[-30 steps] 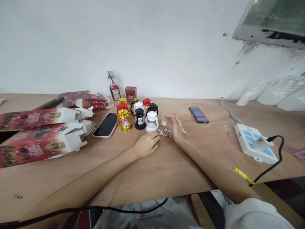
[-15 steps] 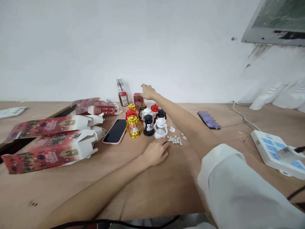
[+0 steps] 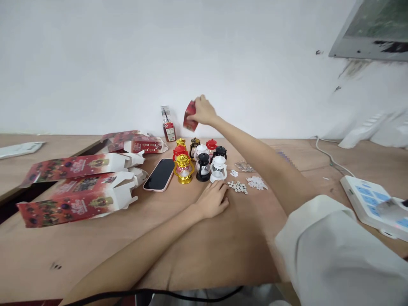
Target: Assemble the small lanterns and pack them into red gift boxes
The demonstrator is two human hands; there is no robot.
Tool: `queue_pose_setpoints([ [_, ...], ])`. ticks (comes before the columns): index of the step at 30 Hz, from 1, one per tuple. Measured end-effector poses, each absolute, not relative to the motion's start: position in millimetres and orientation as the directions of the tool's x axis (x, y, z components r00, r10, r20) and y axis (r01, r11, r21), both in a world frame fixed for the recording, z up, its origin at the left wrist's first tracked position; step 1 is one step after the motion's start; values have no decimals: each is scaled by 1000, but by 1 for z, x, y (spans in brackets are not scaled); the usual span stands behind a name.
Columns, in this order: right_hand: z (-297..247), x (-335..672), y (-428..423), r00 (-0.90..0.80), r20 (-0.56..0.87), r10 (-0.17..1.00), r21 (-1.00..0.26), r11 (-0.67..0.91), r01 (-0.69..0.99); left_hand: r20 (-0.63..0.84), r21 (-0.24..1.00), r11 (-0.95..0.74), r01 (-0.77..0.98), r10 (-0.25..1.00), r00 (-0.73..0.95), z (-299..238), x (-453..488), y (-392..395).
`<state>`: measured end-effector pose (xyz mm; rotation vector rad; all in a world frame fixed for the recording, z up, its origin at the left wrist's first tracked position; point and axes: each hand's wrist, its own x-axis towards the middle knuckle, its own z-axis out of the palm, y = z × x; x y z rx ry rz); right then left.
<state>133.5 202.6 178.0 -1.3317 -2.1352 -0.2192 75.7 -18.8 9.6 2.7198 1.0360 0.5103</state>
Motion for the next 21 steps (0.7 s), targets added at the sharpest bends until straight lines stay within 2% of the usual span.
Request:
queue_pose_setpoints([
  [3,188,171,169,-173,751,637,-353,609,710,249,349,-712,609,697,673,8,77,-15],
  [5,179,196,131,-49,779,625,-506,673,539,260,414,-695,588,709,655,6,77,-11],
  [7,154,214,83,56,708,704,-678,655,332,273,469,-680,564,719,639,7,77,-8],
  [10,100,227,11,74,505,860,-862,498,93,289,545,-656,522,732,617,10,71,-7],
  [13,49,226,-39,101,390,915,-921,390,13,256,804,-509,306,762,595,11,56,-17],
  [16,20,219,-60,75,381,922,-925,380,21,111,977,-194,88,817,566,7,41,-33],
  [18,10,214,-62,8,410,912,-911,409,50,53,996,-7,-89,854,517,6,37,-43],
  [21,1,212,-59,-35,434,900,-900,435,40,52,925,131,-358,887,459,6,43,-49],
])
